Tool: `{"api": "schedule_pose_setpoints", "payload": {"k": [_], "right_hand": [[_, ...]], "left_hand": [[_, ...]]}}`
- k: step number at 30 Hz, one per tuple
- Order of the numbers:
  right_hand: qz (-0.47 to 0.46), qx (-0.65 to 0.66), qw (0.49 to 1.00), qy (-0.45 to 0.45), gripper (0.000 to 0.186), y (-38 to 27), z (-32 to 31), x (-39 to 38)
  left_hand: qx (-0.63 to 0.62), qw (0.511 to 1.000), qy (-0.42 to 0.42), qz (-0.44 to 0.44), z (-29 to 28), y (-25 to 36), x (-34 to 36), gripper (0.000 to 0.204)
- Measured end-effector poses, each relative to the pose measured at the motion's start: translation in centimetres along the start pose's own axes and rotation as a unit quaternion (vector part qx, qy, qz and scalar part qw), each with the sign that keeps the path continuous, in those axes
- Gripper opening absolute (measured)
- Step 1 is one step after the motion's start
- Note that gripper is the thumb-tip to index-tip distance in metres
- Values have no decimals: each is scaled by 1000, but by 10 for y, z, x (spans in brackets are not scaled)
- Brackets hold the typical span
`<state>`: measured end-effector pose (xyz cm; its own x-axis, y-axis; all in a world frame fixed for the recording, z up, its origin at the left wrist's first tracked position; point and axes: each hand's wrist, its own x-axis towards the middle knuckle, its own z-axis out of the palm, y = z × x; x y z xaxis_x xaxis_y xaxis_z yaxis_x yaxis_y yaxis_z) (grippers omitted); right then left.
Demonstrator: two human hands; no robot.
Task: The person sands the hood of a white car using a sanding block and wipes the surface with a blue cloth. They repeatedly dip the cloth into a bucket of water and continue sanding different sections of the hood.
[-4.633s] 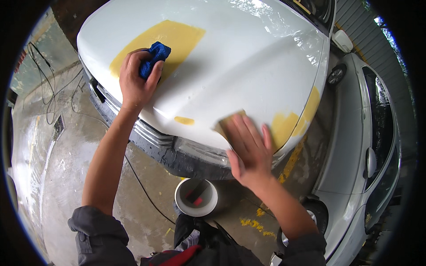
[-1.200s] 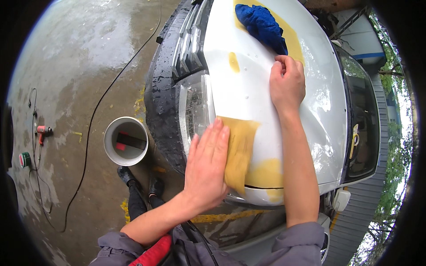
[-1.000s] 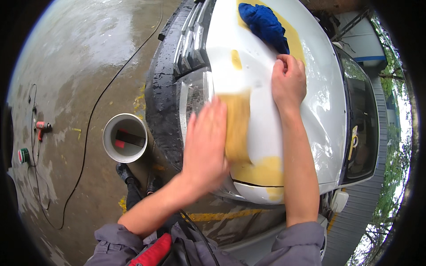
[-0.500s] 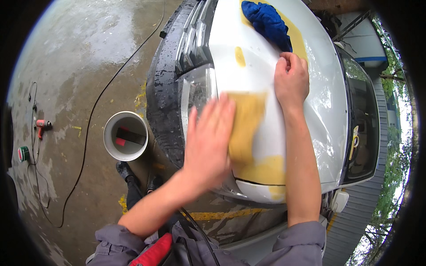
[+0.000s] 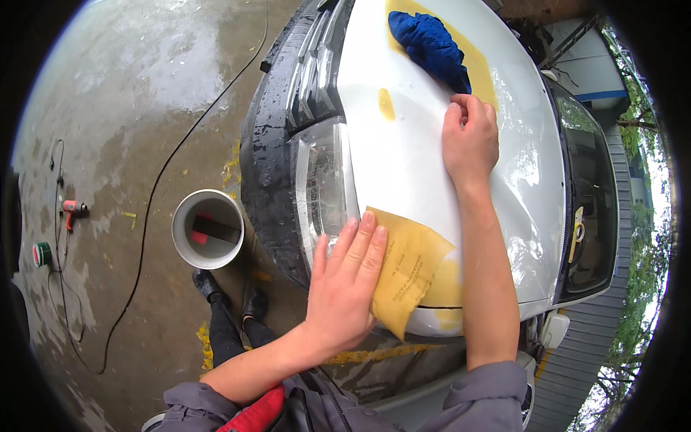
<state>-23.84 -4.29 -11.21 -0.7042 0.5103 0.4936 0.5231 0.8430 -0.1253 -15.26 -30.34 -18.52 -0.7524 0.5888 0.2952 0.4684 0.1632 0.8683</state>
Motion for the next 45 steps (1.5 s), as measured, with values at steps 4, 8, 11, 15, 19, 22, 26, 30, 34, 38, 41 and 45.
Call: {"api": "schedule_pose_setpoints", "payload": {"k": [4, 8, 11, 15, 19, 22, 26, 30, 34, 38, 41, 45], "right_hand": [[-28, 3, 1000, 9, 22, 1, 3, 4], [-15, -2, 1000, 4, 22, -4, 2, 4], [-14, -15, 1000, 8, 22, -1, -2, 2], [-21, 11, 1000, 3, 22, -8, 0, 2], [-11, 16, 1000, -2, 20, -6, -3, 0], [-3, 22, 1000, -1, 18, -13, -5, -2], [-12, 24, 1000, 3, 18, -16, -6, -1], [-3, 19, 1000, -3, 18, -17, -6, -1], [-5, 11, 1000, -6, 18, -18, -6, 0], [-5, 16, 1000, -11, 19, -19, -6, 2], [-12, 17, 1000, -10, 19, -23, -9, 0], [-28, 8, 1000, 0, 19, -16, -6, -1]], "left_hand": [[50, 998, 41, 1, -16, -27, 64, 78], [41, 998, 53, 1, -4, -22, 47, 74], [5, 999, 34, 2, 1, -15, 20, 74], [23, 994, 109, -8, -9, -54, 113, 86], [-30, 998, 60, -19, -4, -38, 72, 85], [0, 999, 40, -4, -13, -47, 83, 86], [-15, 997, 78, -16, -17, -63, 129, 87], [-33, 999, 26, -19, -17, -51, 92, 89], [-11, 999, 35, -23, -26, -66, 137, 88], [-32, 999, -6, -12, -26, -53, 103, 87], [4, 999, 51, -14, -30, -69, 145, 86], [-30, 999, 15, -8, -22, -58, 111, 82]]}}
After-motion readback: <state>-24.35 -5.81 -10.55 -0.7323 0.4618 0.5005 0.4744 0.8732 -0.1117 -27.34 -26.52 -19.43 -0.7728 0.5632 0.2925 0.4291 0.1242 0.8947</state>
